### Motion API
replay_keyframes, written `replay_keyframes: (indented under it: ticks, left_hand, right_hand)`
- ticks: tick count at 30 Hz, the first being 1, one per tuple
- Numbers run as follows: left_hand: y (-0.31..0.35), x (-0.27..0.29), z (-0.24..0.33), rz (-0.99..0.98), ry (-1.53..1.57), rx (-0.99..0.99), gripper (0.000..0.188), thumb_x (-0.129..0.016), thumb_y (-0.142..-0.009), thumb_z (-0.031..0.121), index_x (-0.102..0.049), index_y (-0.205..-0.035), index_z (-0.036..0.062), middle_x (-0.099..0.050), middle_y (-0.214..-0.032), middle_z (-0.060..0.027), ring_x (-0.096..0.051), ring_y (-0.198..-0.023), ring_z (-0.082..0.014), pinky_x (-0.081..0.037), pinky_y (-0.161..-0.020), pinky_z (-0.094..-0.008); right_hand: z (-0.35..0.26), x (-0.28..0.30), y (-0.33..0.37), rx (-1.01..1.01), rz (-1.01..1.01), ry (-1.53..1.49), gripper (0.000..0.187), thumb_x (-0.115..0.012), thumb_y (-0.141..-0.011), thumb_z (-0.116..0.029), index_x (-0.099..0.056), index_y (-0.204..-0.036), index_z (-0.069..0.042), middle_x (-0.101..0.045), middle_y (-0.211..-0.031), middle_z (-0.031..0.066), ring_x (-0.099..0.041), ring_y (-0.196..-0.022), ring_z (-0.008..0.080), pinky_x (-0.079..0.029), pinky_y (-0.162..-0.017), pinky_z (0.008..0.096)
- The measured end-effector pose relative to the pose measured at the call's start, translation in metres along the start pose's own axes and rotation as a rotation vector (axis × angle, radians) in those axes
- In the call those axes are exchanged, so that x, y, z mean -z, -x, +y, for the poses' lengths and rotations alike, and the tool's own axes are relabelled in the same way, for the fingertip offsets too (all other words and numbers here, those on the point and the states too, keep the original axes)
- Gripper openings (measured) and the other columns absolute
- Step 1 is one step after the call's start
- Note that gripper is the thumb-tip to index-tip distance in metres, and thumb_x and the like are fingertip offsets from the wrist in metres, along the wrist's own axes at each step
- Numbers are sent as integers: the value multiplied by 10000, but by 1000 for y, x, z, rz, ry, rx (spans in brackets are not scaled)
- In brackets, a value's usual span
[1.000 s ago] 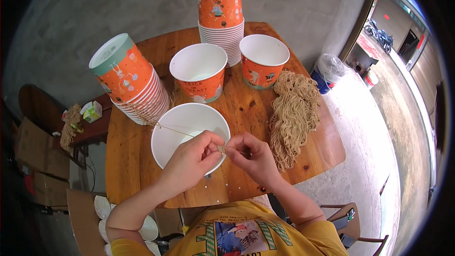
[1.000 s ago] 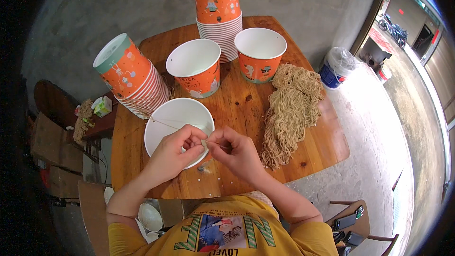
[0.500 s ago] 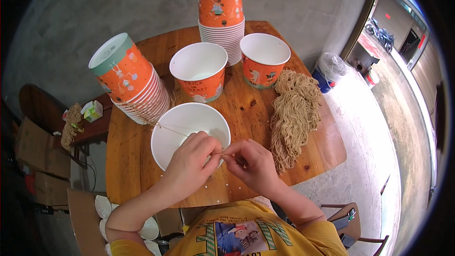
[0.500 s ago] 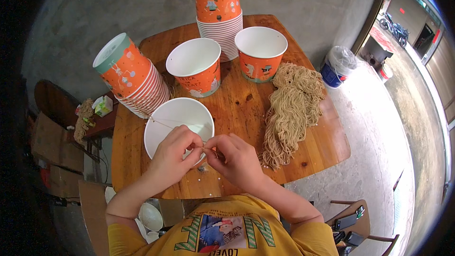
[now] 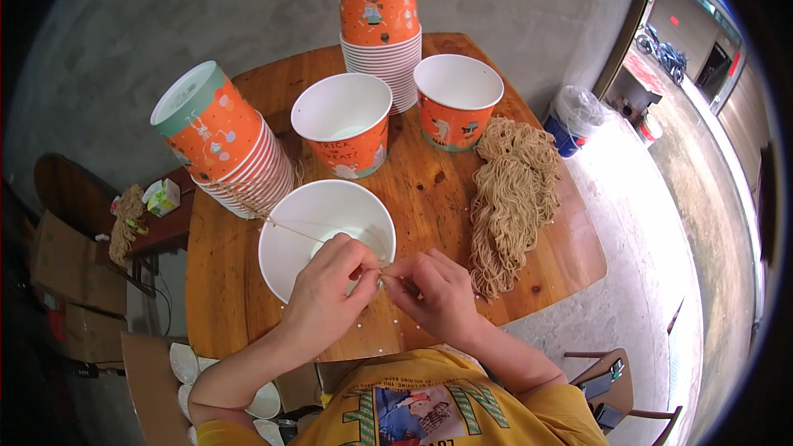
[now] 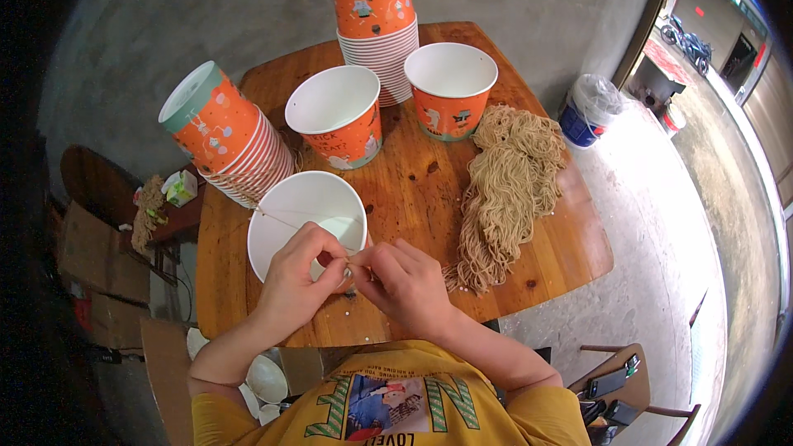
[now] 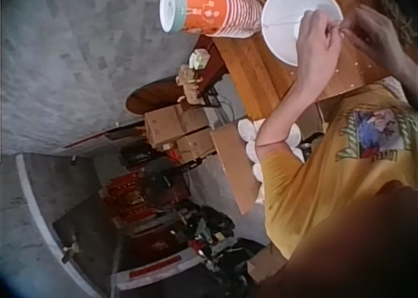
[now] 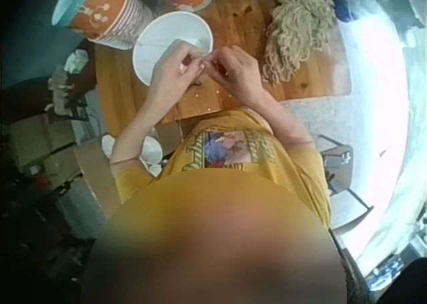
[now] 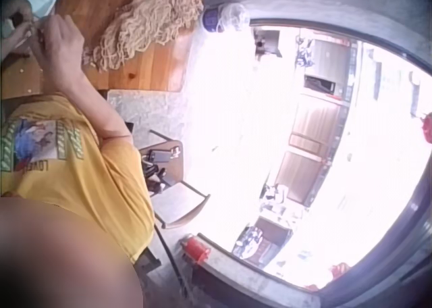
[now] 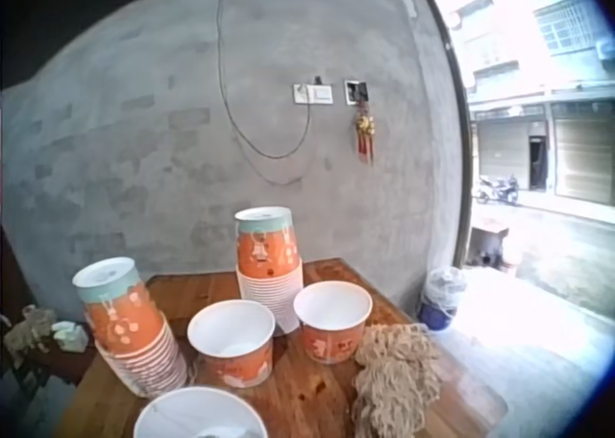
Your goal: Tying thin fiber strings to the pre-punched holes on the rims of paper bowls.
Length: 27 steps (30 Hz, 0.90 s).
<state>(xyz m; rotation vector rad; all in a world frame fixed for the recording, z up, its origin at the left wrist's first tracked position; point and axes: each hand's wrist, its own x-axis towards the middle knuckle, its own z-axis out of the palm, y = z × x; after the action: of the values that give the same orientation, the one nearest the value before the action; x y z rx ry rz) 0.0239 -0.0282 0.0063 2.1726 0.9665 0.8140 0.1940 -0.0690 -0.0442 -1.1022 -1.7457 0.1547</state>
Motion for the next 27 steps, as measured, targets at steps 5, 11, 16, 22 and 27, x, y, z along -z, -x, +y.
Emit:
replay_keyframes:
  ticks: [5,11,16,22,27]
  left_hand:
    - [-1,1,0,-3,17,-8,132,-622,-812,-20,-517,-871,33,-532,-842,-97,-573,-768,-267,-472,-667,-360]
    - [-1,-1,-2,-12,37,-3,127,-609,-814,-44,-516,-875,17,-574,-900,-90,-599,-827,-210,-495,-744,-300]
    - [-1,-1,-2,-24,47,4,160,-614,-824,-19,-482,-898,32,-560,-894,-100,-594,-818,-270,-490,-706,-353]
    - [-1,-2,-2,-28,58,41,159,-604,-828,-14,-465,-894,27,-573,-866,-101,-600,-792,-275,-492,-711,-361]
    - [0,-3,-3,-33,61,66,173,-600,-832,-13,-453,-912,29,-577,-854,-102,-604,-784,-267,-494,-715,-359]
  right_hand:
    - [3,-2,2,7,12,-34,192,-752,-749,-25,-586,-835,-70,-577,-688,20,-509,-541,181,-412,-485,307]
    - [3,-2,2,-5,6,-49,187,-754,-749,-27,-587,-824,-65,-584,-693,23,-516,-546,180,-416,-484,306]
    - [1,-1,0,-22,13,-76,174,-748,-750,-22,-592,-815,-61,-577,-684,25,-513,-548,181,-416,-485,306]
    - [-1,-1,-1,-65,8,-102,159,-743,-755,-22,-603,-818,-63,-569,-678,27,-511,-553,180,-417,-491,303]
    - [-2,-1,-1,-87,9,-119,144,-734,-770,-25,-607,-828,-65,-571,-679,22,-512,-561,168,-423,-501,292]
